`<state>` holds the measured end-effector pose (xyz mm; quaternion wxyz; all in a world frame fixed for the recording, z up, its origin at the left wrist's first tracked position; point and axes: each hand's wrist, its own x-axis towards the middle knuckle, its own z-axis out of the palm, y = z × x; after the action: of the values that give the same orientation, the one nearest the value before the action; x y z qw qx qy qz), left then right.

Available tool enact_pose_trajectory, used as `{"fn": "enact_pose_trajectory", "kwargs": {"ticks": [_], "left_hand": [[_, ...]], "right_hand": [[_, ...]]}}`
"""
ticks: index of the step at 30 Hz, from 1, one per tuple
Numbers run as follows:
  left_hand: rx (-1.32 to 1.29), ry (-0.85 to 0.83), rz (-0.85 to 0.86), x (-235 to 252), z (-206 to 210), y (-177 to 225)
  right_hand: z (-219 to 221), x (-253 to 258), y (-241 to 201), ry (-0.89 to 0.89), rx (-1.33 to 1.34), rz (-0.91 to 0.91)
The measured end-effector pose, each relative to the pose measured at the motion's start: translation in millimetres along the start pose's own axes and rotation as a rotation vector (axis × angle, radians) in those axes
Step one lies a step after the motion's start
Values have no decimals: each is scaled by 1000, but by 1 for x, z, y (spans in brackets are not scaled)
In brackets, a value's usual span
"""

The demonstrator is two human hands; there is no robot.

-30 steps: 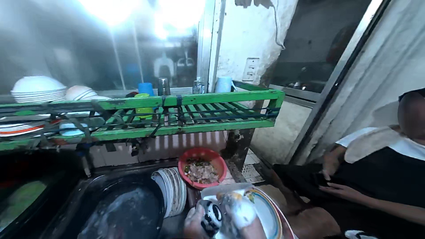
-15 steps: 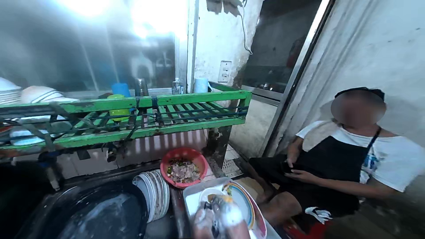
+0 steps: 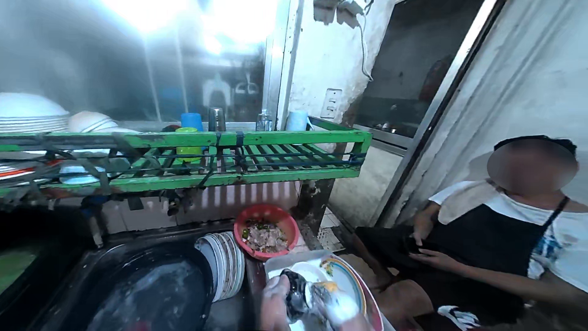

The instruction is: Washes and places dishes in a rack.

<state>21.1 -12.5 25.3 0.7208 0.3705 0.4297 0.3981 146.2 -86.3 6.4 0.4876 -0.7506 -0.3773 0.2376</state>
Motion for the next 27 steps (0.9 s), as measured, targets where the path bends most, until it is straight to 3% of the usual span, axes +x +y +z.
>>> {"fn": "enact_pose_trajectory", "kwargs": {"ticks": [3, 6, 8, 12, 15, 18, 22, 24, 27], "left_hand": [[60, -24, 16, -3, 3, -8], [110, -19, 33, 3, 1, -7], [121, -35, 29, 3, -3, -3], [155, -79, 15, 2, 1, -13], [147, -54, 37, 4, 6, -12], [11, -6, 20, 1, 16, -7], [-314, 153, -168, -8, 25, 7], [-449, 129, -187, -7, 17, 14], [-227, 19, -109, -13, 10, 5]], "right_hand": [[0, 3, -13, -2, -162, -40], [6, -18, -16, 12, -217, -205], [0, -23, -12, -61, -224, -230], [-17, -1, -14, -130, -345, -40], [-4, 0, -16, 32, -130, 78], [21, -14, -16, 214, -7, -181], [34, -17, 5, 145, -55, -629], [31, -18, 9, 109, 144, -534], [17, -6, -7, 215, 358, -114]]}}
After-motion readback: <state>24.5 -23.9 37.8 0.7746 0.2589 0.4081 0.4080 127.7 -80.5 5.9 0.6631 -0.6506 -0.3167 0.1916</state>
